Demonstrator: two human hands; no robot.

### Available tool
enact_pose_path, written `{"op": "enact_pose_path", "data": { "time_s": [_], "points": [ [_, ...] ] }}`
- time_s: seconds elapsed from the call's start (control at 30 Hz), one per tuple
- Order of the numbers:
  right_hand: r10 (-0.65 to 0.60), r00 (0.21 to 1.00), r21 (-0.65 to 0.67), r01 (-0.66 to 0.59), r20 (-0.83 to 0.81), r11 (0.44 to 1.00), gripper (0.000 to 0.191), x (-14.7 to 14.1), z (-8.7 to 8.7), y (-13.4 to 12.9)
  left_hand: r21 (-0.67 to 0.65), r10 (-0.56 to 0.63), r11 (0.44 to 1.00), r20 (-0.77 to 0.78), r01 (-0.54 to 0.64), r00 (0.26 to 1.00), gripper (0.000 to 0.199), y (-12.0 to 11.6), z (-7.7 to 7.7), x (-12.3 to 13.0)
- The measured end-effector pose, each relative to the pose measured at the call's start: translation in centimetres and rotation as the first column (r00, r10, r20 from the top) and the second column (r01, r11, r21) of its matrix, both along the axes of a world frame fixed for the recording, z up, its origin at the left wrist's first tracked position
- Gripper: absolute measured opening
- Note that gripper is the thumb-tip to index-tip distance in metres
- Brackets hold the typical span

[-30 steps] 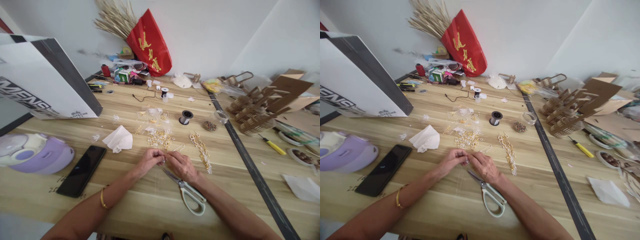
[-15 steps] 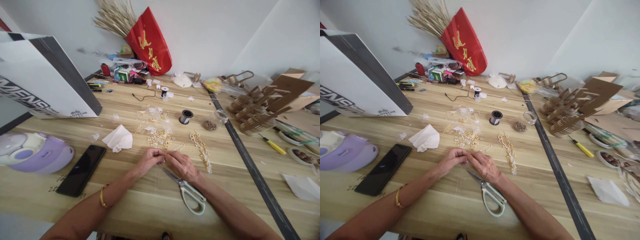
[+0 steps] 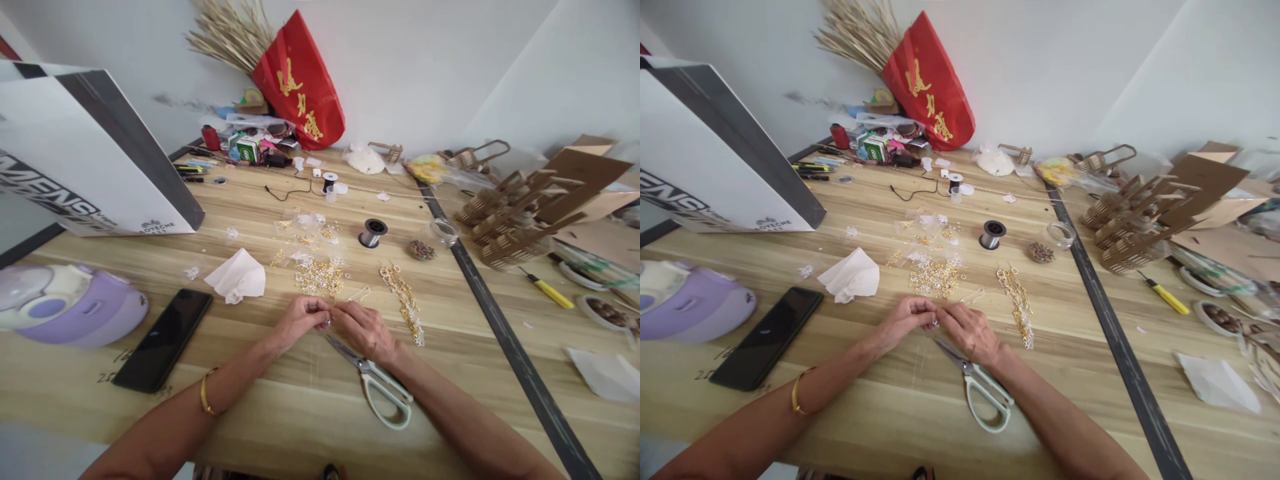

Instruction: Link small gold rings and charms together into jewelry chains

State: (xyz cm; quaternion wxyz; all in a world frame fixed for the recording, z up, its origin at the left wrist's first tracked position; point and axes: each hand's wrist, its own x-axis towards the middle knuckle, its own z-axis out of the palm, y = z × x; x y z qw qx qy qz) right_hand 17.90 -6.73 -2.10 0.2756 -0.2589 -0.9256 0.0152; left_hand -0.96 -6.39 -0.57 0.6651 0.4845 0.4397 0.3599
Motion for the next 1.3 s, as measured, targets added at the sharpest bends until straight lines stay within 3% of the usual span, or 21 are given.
{"op": "enact_pose_path", "data": {
  "time_s": [0.27, 0.47, 0.9, 1.07, 1.3],
  "points": [
    [-0.005, 0.999, -0.054, 0.003, -0.045, 0.999, 0.028, -0.1, -0.3, 0.0, 0.034, 0.019, 0.999, -0.001, -0.019, 1.0, 0.021, 0.0, -0.8, 0.1],
    [0.0, 0.998, -0.111, -0.007, -0.058, 0.994, 0.029, -0.2, -0.1, 0.0, -0.014, 0.023, 1.0, -0.011, -0.023, 1.0, 0.022, 0.1, -0.7, 0.1],
    [0.007, 1.0, 0.018, -0.007, -0.003, 1.0, 0.022, -0.4, 1.0, -0.1, -0.054, -0.004, 0.999, 0.007, 0.005, 1.0, 0.021, 0.1, -0.2, 0.1],
    [-0.03, 1.0, -0.069, 0.03, 0.003, 0.997, 0.021, -0.5, 0.8, -0.2, -0.054, -0.007, 0.998, 0.023, 0.008, 1.0, 0.022, 0.1, -0.2, 0.2],
    [-0.099, 0.983, -0.255, 0.057, -0.155, 0.965, 0.019, -0.7, 0.2, 0.0, -0.021, -0.029, 0.999, 0.014, 0.029, 0.999, 0.024, 0.1, 0.3, -0.1]
  ]
}}
